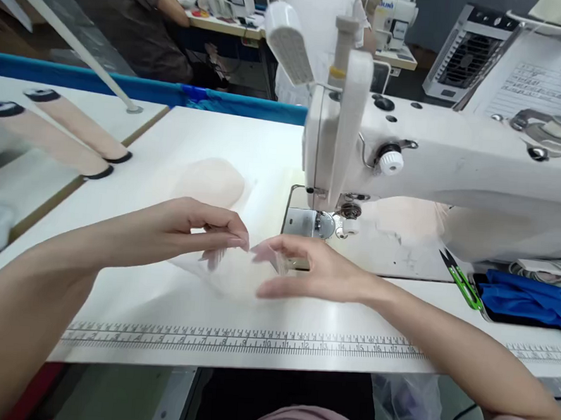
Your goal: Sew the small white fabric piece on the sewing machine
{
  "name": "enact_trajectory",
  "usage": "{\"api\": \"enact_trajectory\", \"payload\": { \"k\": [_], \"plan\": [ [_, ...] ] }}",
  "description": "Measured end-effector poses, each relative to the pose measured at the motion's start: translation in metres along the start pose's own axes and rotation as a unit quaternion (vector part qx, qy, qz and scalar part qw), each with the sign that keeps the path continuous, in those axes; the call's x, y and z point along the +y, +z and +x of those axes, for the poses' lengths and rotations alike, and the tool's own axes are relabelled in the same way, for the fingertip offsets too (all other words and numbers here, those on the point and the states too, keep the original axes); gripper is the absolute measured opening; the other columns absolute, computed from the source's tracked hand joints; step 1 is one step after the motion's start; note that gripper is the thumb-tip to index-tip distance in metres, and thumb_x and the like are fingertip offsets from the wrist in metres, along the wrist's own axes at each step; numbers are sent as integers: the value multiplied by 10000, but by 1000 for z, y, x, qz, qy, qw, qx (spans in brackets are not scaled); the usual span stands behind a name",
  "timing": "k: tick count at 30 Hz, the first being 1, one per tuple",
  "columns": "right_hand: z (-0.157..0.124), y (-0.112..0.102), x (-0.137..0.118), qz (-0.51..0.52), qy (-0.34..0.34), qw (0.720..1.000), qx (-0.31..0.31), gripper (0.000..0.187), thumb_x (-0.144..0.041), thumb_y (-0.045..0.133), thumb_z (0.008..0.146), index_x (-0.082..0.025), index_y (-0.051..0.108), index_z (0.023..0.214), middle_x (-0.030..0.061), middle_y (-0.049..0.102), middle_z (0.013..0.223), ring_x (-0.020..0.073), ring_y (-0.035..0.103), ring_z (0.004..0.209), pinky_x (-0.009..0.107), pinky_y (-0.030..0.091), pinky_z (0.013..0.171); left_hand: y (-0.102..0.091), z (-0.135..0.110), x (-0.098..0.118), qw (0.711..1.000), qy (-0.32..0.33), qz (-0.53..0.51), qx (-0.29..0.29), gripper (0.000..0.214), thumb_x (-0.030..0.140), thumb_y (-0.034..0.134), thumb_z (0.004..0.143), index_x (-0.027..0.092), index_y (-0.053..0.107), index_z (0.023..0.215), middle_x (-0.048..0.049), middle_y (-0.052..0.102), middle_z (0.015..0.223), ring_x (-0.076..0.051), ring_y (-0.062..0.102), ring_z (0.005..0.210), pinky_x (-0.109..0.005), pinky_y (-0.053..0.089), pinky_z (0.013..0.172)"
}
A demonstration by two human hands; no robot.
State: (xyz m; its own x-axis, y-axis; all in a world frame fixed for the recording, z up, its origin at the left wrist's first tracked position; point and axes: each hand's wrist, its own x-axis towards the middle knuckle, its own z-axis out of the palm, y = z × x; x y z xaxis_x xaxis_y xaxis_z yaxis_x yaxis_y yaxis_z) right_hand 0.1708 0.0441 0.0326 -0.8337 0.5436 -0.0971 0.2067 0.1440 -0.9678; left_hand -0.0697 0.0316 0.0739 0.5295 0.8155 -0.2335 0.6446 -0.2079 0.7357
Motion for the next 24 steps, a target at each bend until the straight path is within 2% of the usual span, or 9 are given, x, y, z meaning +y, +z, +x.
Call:
{"api": "enact_trajectory", "payload": {
  "k": [2, 4, 7, 9, 12, 14, 17, 19, 24],
  "plan": [
    [18, 4, -7, 119, 26, 992, -16, 252, -405, 592, 881, -195, 656, 1007, 44, 688, 942, 156, 639, 889, 317, 500, 808, -5, -8, -4, 999, -16, -28, 9, 261, 415, 500, 904, 239, 688, 867, 44, 572, 519, -87, 508, 489, -181, 363, 475],
    [37, 9, -11, 177, 24, 984, 12, 215, -392, 615, 865, -184, 659, 829, 1, 659, 735, 109, 604, 693, 261, 483, 684, -9, -18, -12, 997, -39, -54, 38, 244, 424, 527, 892, 234, 679, 911, 55, 507, 469, -84, 473, 443, -188, 339, 448],
    [61, 17, -17, 190, -17, 978, 79, 154, -324, 694, 793, -180, 660, 748, -28, 621, 648, 84, 558, 620, 236, 463, 648, -17, -40, -35, 993, -68, -83, 57, 211, 421, 590, 859, 230, 662, 913, 47, 517, 525, -91, 503, 502, -190, 366, 485],
    [73, 20, -21, 178, -35, 977, 112, 148, -312, 695, 781, -175, 673, 733, -29, 612, 633, 81, 549, 616, 236, 460, 652, -24, -55, -54, 989, -88, -108, 46, 209, 410, 638, 823, 207, 647, 772, 18, 580, 626, -105, 543, 599, -199, 423, 561],
    [90, 21, -23, 160, -33, 978, 132, 167, -333, 686, 773, -171, 693, 732, -27, 610, 630, 72, 532, 583, 231, 457, 631, -41, -65, -82, 972, -78, -165, 150, 273, 448, 675, 769, 185, 629, 711, -30, 651, 773, -156, 609, 759, -246, 488, 693],
    [106, 19, -21, 149, -36, 975, 159, 189, -359, 665, 778, -174, 701, 774, -23, 613, 647, 73, 545, 584, 224, 463, 618, -59, -57, -95, 960, -64, -171, 214, 332, 522, 622, 777, 192, 606, 749, -18, 621, 719, -145, 591, 701, -254, 486, 666],
    [136, 14, -9, 63, -43, 964, 255, 251, -397, 570, 831, -177, 676, 884, -8, 640, 710, 88, 599, 634, 208, 475, 594, -88, -29, -108, 945, -69, -127, 295, 324, 512, 598, 787, 193, 625, 834, 21, 520, 607, -89, 457, 525, -208, 359, 492],
    [157, 9, 3, -37, -23, 956, 289, 272, -382, 474, 879, -179, 639, 950, 7, 669, 769, 93, 623, 649, 200, 473, 567, -100, -7, -118, 946, -83, -95, 300, 309, 482, 594, 794, 189, 654, 872, 25, 510, 592, -84, 412, 501, -214, 326, 481],
    [185, -3, 25, -184, 25, 938, 293, 197, -250, 444, 867, -169, 591, 969, 11, 667, 679, 134, 625, 589, 244, 470, 570, -89, 28, -143, 933, -133, 37, 333, 273, 428, 635, 737, 167, 676, 807, -10, 594, 660, -136, 494, 602, -256, 331, 549]
  ]
}}
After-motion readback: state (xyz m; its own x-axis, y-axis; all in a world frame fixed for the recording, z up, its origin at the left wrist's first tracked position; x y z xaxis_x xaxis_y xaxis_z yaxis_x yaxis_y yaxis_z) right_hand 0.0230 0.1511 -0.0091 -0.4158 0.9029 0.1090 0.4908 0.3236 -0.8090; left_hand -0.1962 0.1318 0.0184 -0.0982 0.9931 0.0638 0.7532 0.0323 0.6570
